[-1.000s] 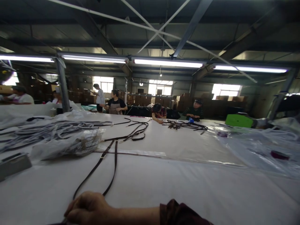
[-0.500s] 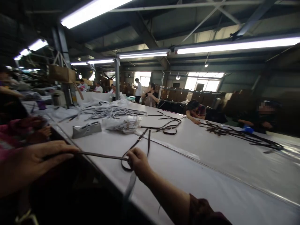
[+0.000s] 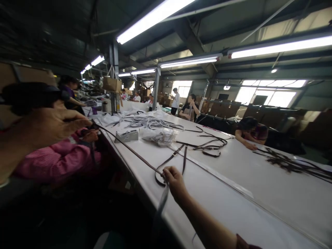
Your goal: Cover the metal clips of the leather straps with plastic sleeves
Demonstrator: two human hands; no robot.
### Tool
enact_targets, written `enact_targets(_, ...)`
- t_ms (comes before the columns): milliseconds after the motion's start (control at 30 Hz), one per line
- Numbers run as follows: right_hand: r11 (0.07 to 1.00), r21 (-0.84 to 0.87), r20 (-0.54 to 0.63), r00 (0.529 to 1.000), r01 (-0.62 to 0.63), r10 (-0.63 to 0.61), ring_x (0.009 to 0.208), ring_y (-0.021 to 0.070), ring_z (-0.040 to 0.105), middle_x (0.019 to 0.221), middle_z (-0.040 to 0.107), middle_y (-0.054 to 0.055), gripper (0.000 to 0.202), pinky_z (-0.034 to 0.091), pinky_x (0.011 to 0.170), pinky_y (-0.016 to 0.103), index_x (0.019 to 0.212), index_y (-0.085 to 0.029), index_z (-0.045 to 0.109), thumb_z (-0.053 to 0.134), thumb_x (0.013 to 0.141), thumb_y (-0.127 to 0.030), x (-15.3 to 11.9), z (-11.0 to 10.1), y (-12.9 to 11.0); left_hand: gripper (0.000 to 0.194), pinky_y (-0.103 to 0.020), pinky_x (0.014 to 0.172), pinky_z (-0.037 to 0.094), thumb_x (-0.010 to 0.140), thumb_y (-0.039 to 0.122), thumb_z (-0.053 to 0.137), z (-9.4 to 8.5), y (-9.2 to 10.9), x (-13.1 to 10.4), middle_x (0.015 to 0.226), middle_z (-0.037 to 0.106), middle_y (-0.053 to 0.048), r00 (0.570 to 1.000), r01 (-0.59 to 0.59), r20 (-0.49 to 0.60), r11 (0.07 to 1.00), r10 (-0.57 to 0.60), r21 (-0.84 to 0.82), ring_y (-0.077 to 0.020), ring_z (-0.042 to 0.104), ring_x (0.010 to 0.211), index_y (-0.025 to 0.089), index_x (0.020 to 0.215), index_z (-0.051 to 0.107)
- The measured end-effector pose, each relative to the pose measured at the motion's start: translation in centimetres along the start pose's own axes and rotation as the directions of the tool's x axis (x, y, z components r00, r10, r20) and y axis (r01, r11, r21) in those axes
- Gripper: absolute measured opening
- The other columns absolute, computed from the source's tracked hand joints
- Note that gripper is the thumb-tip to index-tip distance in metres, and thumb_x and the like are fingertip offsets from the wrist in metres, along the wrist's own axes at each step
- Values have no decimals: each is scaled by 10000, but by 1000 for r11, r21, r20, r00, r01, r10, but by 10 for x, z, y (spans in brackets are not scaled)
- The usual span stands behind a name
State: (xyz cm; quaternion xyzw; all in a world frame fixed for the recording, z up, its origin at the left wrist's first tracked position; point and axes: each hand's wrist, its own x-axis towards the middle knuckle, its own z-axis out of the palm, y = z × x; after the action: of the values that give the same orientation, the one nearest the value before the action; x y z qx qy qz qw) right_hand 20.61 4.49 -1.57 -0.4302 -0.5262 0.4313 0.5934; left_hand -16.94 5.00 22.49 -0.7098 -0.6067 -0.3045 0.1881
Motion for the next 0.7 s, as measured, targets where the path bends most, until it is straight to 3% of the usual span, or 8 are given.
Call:
enact_targets(67, 986, -52, 51, 986, 158, -156, 808, 192, 592, 873, 640, 75, 234, 479, 764, 342, 734, -187, 555, 613, 814, -399, 9, 7, -15, 796, -292, 944, 425, 829, 739, 392, -5, 18, 0, 914, 719, 44, 997, -75, -30, 993, 72, -90, -132, 639, 911, 51, 1046, 729)
enact_targets(200, 932, -36, 201, 916, 361, -347, 1001, 210, 580, 1054, 632, 74, 199, 438, 914, 349, 700, -197, 559, 607, 835, -336, 33, 33, -74, 662, -186, 733, 472, 810, 705, 564, -12, 63, 7, 859, 754, -8, 956, -228, 103, 920, 273, -319, -138, 644, 792, 103, 1026, 738)
enact_targets(333, 910, 107, 248, 875, 401, -415, 1030, 202, 568, 1086, 637, 53, 208, 425, 948, 340, 712, -199, 573, 629, 831, -359, 47, 62, -134, 502, -208, 715, 470, 897, 570, 571, -9, 106, 14, 836, 730, -16, 842, -418, 172, 820, 511, -390, -148, 643, 775, 109, 1016, 730)
enact_targets(433, 915, 185, 285, 871, 360, -400, 908, 181, 562, 965, 635, 26, 183, 449, 856, 320, 769, -203, 605, 642, 820, -374, 47, 75, -158, 427, -216, 792, 465, 932, 502, 560, 1, 123, 15, 921, 732, -20, 778, -521, 147, 758, 611, -394, -155, 658, 857, 131, 1056, 729)
enact_targets(533, 918, 232, 307, 871, 322, -383, 832, 166, 547, 899, 613, 13, 170, 451, 798, 312, 805, -199, 624, 639, 814, -368, 47, 74, -163, 492, -219, 829, 476, 900, 566, 582, 12, 124, 12, 975, 748, -30, 788, -498, 115, 737, 604, -456, -177, 671, 908, 140, 1100, 726)
enact_targets(700, 914, 198, 259, 881, 353, -396, 999, 200, 565, 1067, 633, 44, 219, 445, 914, 347, 715, -190, 617, 682, 791, -386, 49, 63, -152, 559, -261, 889, 490, 868, 597, 613, 19, 116, 5, 1034, 753, -19, 863, -360, 159, 806, 479, -470, -198, 665, 959, 108, 1122, 709)
